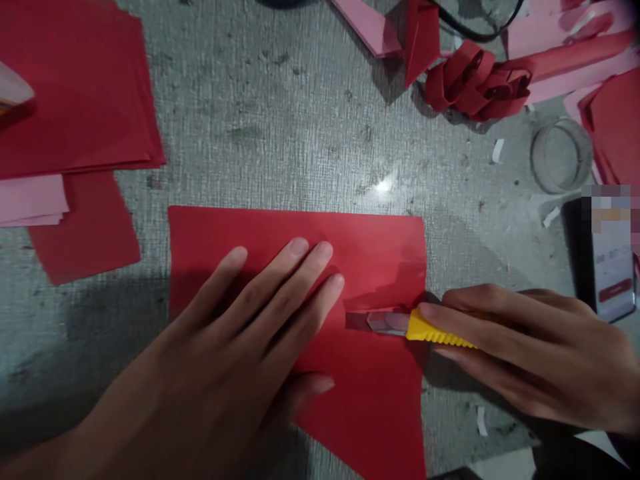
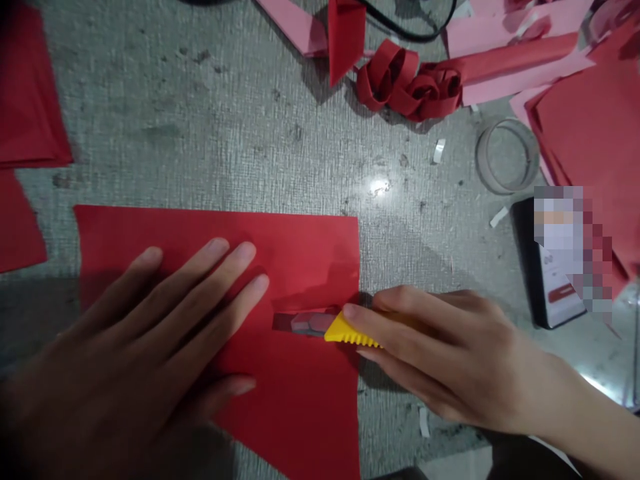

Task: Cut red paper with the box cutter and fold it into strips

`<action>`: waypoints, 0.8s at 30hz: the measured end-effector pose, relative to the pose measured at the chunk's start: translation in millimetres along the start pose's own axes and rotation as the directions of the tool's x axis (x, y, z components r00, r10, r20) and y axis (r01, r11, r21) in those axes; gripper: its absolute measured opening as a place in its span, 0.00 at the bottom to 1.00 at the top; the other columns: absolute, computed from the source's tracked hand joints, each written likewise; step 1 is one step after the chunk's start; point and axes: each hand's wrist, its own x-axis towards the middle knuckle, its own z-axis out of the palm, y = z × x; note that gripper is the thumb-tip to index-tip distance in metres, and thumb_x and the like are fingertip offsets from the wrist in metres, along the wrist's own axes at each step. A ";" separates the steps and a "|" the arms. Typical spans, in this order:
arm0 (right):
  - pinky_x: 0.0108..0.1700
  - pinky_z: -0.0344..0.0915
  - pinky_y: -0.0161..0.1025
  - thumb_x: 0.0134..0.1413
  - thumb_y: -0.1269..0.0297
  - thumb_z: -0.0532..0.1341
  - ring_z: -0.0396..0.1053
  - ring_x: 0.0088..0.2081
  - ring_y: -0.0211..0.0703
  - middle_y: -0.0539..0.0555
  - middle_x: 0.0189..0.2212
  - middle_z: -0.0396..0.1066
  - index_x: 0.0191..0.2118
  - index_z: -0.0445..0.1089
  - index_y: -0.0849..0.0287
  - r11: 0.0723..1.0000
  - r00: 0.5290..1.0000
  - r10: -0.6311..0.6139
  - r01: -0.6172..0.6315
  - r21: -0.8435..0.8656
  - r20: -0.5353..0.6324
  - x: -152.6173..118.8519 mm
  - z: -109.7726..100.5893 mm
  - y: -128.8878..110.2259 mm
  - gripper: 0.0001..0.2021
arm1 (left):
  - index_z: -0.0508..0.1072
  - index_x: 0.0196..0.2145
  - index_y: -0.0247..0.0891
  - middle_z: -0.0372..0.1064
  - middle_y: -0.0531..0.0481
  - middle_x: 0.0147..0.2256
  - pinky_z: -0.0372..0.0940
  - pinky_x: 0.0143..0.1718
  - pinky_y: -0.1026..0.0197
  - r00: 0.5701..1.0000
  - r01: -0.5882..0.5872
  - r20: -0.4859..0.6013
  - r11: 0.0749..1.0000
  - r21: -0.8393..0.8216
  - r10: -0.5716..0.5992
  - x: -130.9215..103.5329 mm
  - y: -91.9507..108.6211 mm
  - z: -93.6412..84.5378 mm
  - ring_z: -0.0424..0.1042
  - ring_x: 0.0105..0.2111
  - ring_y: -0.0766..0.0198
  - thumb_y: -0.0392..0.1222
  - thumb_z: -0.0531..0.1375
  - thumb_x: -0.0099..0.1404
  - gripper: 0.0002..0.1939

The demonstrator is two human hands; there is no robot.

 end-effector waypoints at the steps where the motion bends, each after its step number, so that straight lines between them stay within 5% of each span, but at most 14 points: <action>1: 0.36 0.67 0.41 0.78 0.74 0.56 0.76 0.50 0.37 0.50 0.49 0.82 0.65 0.72 0.62 1.000 1.000 -0.003 0.003 0.003 0.001 -0.2 0.1 0.1 0.18 | 0.63 0.75 0.36 0.44 0.44 0.81 0.37 0.83 0.41 1.000 0.001 0.000 1.000 -0.001 -0.001 -0.3 0.2 0.0 0.47 0.81 0.47 0.58 0.48 0.83 0.33; 13: 0.27 0.67 0.41 0.80 0.67 0.55 0.79 0.37 0.37 0.53 0.47 0.82 0.71 0.68 0.57 0.979 0.990 0.123 -0.132 0.153 0.068 -1.4 -4.4 -3.7 0.20 | 0.64 0.75 0.37 0.53 0.41 0.79 0.43 0.82 0.37 1.000 -0.020 -0.016 1.000 -0.009 0.020 -2.5 -3.7 -0.7 0.55 0.78 0.39 0.58 0.53 0.82 0.33; 20: 0.27 0.69 0.42 0.79 0.68 0.57 0.80 0.36 0.35 0.51 0.47 0.82 0.70 0.71 0.54 0.973 0.982 0.175 -0.185 0.139 0.076 -9.7 -7.6 -5.4 0.20 | 0.59 0.77 0.36 0.46 0.41 0.80 0.38 0.83 0.38 1.000 -0.016 0.011 1.000 0.026 0.016 -2.4 -1.7 -0.6 0.50 0.80 0.43 0.57 0.49 0.84 0.34; 24: 0.28 0.70 0.39 0.79 0.66 0.58 0.80 0.34 0.34 0.51 0.47 0.82 0.70 0.72 0.53 0.960 0.973 0.201 -0.218 0.175 0.109 -11.5 -12.1 -3.4 0.20 | 0.62 0.76 0.41 0.51 0.45 0.79 0.43 0.82 0.36 1.000 -0.002 0.007 1.000 0.002 0.002 -2.6 -3.1 -1.0 0.52 0.79 0.42 0.59 0.49 0.83 0.32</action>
